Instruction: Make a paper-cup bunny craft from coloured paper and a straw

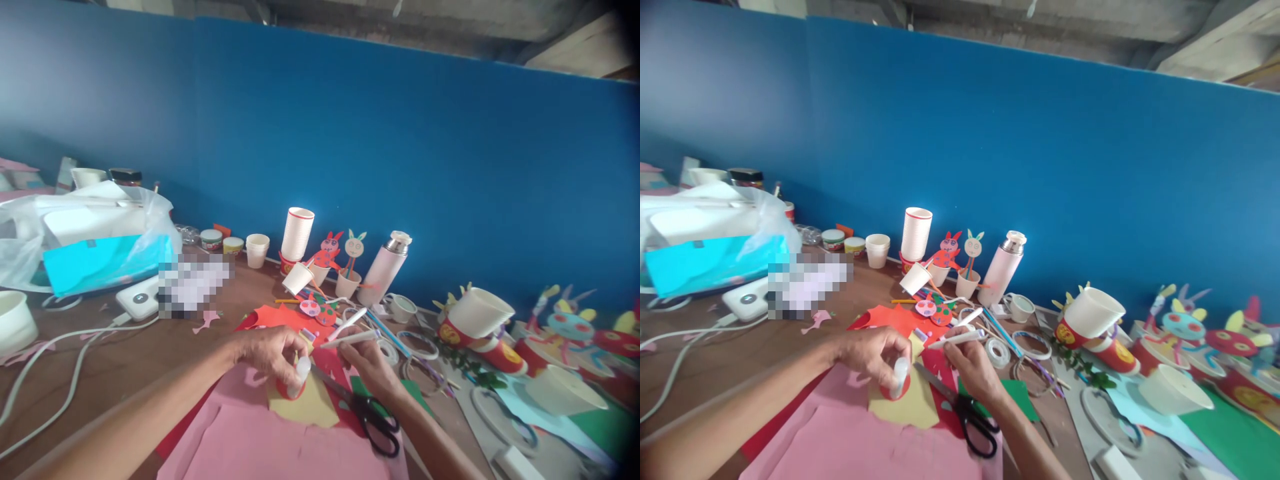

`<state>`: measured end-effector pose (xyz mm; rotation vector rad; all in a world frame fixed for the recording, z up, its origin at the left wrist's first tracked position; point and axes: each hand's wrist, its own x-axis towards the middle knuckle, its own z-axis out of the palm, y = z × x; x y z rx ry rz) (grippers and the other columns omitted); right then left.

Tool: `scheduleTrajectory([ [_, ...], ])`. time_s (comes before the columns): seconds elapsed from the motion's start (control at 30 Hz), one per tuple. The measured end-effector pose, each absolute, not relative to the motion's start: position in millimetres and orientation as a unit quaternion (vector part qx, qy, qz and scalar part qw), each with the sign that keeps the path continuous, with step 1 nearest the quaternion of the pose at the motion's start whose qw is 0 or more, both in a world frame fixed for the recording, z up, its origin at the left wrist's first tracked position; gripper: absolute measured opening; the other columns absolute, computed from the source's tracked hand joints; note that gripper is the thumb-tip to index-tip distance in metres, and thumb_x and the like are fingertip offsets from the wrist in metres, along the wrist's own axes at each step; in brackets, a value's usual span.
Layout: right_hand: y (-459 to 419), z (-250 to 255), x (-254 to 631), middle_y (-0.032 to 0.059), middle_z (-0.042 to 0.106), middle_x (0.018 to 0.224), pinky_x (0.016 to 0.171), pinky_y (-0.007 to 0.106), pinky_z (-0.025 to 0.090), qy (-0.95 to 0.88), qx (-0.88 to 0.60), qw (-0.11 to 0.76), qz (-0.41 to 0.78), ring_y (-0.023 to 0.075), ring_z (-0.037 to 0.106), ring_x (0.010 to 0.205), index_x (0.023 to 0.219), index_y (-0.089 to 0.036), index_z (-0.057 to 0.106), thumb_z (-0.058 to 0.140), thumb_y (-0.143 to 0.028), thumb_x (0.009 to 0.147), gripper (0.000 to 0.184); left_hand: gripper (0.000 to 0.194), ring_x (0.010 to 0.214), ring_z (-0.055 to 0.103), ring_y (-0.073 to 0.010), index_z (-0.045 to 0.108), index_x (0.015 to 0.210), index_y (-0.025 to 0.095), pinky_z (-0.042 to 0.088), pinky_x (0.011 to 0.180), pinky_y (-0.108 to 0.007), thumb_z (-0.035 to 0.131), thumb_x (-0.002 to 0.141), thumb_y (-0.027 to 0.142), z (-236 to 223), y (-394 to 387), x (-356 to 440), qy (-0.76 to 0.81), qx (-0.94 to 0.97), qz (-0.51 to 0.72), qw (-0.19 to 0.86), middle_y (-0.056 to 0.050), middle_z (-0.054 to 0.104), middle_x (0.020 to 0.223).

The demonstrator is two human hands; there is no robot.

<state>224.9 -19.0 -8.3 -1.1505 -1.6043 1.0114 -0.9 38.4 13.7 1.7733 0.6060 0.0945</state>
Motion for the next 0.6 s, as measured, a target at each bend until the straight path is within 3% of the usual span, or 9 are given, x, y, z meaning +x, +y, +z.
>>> scheduleTrajectory([
  [0.3,23,-7,188,-0.0034,0.050,0.052,0.045,0.019,0.038,-0.688,-0.425,0.304,0.505,0.0081,0.046,0.045,0.068,-0.016,0.049,0.045,-0.046,0.082,0.034,0.031,0.070,0.062,-0.0153,0.062,0.075,0.016,0.048,0.062,-0.024,0.074,0.055,0.036,16,37,-1,0.274,0.771,0.034,0.574,-0.002,0.066,0.074],
  [0.43,34,-3,177,-0.0034,0.051,0.052,0.044,0.018,0.038,-0.717,-0.390,0.215,0.537,0.0077,0.047,0.045,0.063,-0.015,0.055,0.053,-0.040,0.079,0.030,0.030,0.067,0.062,-0.0156,0.062,0.077,0.017,0.047,0.055,-0.022,0.073,0.057,0.036,18,36,-2,0.285,0.756,0.013,0.589,-0.004,0.068,0.075],
  [0.6,48,-1,172,-0.0035,0.054,0.055,0.044,0.016,0.038,-0.736,-0.368,0.148,0.548,0.0064,0.046,0.046,0.072,-0.014,0.061,0.050,-0.027,0.079,0.019,0.026,0.054,0.058,-0.0116,0.062,0.076,0.016,0.042,0.044,-0.018,0.071,0.059,0.034,17,36,-2,0.293,0.750,0.005,0.593,-0.004,0.069,0.075],
])
